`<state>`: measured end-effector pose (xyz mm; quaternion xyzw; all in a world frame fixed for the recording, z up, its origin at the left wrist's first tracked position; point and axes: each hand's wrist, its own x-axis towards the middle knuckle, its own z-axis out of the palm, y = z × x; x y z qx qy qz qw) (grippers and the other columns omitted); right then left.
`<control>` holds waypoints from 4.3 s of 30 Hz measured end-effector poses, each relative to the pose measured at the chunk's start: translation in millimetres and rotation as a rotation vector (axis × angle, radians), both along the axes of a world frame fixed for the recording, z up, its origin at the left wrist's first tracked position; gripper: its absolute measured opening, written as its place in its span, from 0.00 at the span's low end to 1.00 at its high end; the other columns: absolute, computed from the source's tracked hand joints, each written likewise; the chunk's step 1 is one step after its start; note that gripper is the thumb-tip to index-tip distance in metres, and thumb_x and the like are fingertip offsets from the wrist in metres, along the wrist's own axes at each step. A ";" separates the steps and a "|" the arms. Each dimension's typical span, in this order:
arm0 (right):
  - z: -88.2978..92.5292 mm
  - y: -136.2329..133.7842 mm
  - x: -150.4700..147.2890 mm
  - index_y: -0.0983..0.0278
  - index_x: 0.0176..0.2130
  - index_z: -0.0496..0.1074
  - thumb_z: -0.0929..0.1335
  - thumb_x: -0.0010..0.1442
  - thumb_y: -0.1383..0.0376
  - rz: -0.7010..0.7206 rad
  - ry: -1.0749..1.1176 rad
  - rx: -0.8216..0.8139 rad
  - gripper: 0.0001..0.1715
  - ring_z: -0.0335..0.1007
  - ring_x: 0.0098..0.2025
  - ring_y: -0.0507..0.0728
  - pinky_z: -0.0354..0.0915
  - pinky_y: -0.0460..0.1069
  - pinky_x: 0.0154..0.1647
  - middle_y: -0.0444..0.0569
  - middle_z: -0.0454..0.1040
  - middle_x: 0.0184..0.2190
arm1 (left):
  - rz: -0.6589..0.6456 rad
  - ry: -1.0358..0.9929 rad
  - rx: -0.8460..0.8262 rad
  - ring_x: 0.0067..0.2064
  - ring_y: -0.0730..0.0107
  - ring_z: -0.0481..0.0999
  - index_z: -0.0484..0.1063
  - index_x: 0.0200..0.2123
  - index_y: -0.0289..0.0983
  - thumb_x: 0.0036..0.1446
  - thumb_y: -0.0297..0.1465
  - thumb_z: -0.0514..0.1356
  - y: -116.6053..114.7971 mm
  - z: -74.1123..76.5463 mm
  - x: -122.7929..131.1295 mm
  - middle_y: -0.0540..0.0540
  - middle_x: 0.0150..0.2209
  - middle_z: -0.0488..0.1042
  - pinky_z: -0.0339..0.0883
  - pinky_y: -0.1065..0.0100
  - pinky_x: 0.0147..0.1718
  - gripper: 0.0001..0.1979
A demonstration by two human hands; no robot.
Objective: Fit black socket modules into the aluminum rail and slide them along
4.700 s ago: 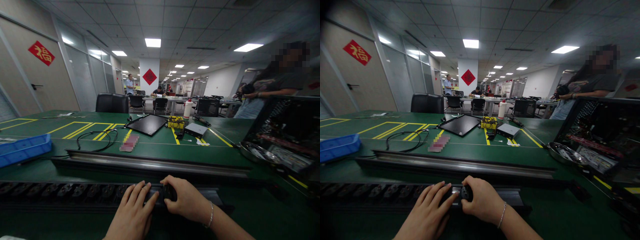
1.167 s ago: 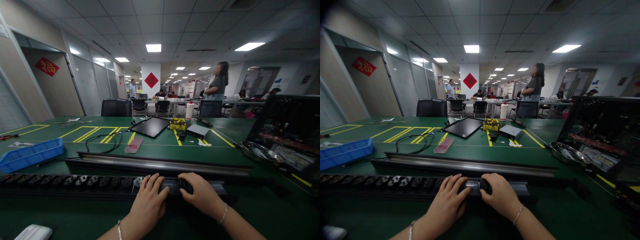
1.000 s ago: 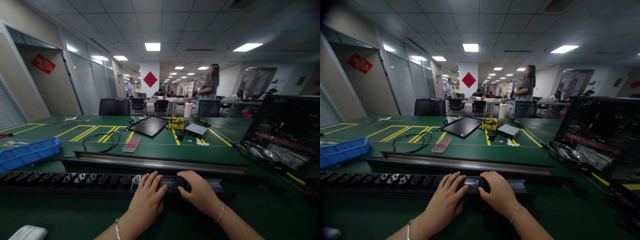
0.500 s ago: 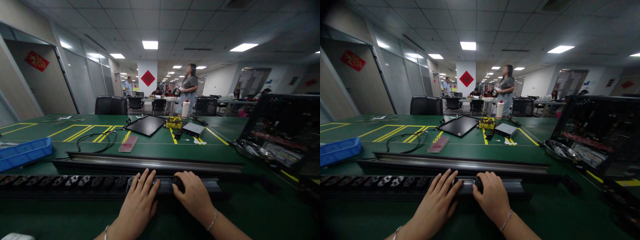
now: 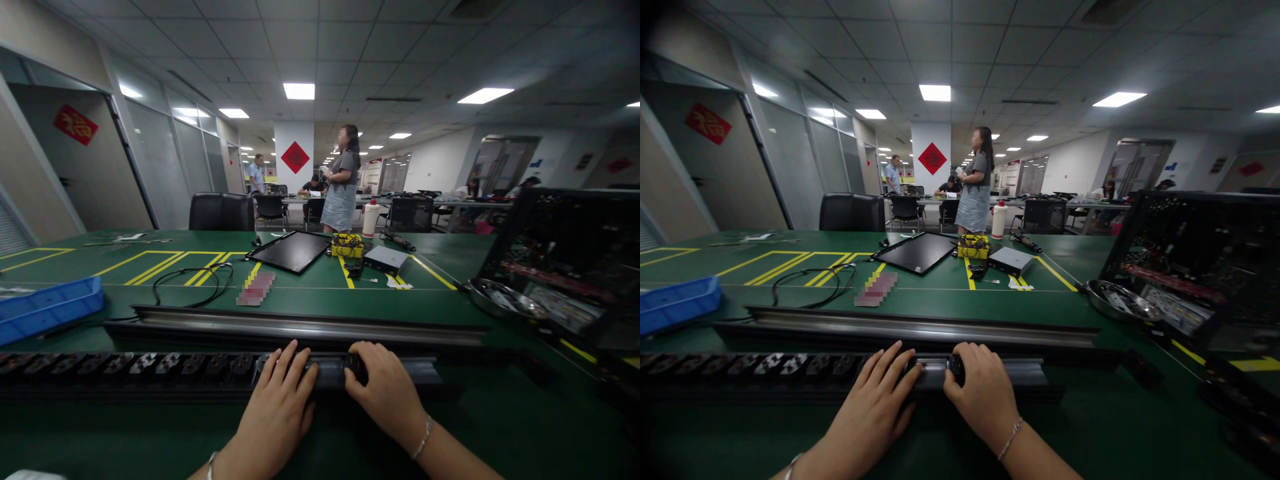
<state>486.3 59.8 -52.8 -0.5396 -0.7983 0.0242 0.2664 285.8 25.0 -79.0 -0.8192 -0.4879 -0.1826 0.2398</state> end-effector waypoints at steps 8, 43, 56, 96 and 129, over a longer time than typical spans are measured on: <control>-4.8 0.9 0.0 0.61 0.36 0.66 0.62 0.52 0.65 -0.021 0.037 -0.035 0.08 0.67 0.36 0.56 0.58 0.50 0.38 0.45 0.71 0.33 | 0.008 -0.013 0.009 0.61 0.54 0.56 0.65 0.52 0.45 0.55 0.37 0.56 -0.7 -2.9 0.4 0.48 0.57 0.65 0.52 0.53 0.57 0.20; -4.2 3.4 4.5 0.61 0.34 0.63 0.61 0.52 0.66 -0.079 0.022 -0.064 0.06 0.66 0.33 0.56 0.57 0.50 0.35 0.45 0.68 0.31 | 0.006 0.061 -0.043 0.62 0.52 0.54 0.61 0.55 0.45 0.52 0.29 0.57 1.8 -7.5 -5.2 0.48 0.59 0.61 0.50 0.51 0.58 0.25; -8.5 13.1 6.3 0.61 0.33 0.63 0.61 0.52 0.66 -0.067 0.013 0.007 0.06 0.66 0.32 0.55 0.56 0.49 0.34 0.45 0.69 0.31 | 0.028 0.029 -0.003 0.61 0.51 0.56 0.65 0.52 0.44 0.55 0.32 0.57 7.9 -7.2 0.4 0.47 0.58 0.63 0.54 0.50 0.57 0.19; -10.0 12.2 12.0 0.61 0.36 0.67 0.61 0.56 0.61 -0.132 -0.020 0.050 0.09 0.69 0.34 0.54 0.59 0.48 0.34 0.46 0.72 0.33 | 0.018 0.060 0.006 0.63 0.52 0.53 0.62 0.54 0.44 0.53 0.26 0.56 7.7 -10.0 -2.4 0.47 0.62 0.57 0.53 0.49 0.58 0.24; -6.1 12.0 10.3 0.60 0.32 0.58 0.62 0.53 0.64 -0.268 -0.032 -0.018 0.04 0.63 0.25 0.52 0.48 0.47 0.26 0.42 0.67 0.25 | 0.012 0.051 0.013 0.63 0.50 0.53 0.63 0.54 0.44 0.53 0.26 0.56 8.3 -11.0 -3.0 0.48 0.62 0.58 0.54 0.49 0.58 0.23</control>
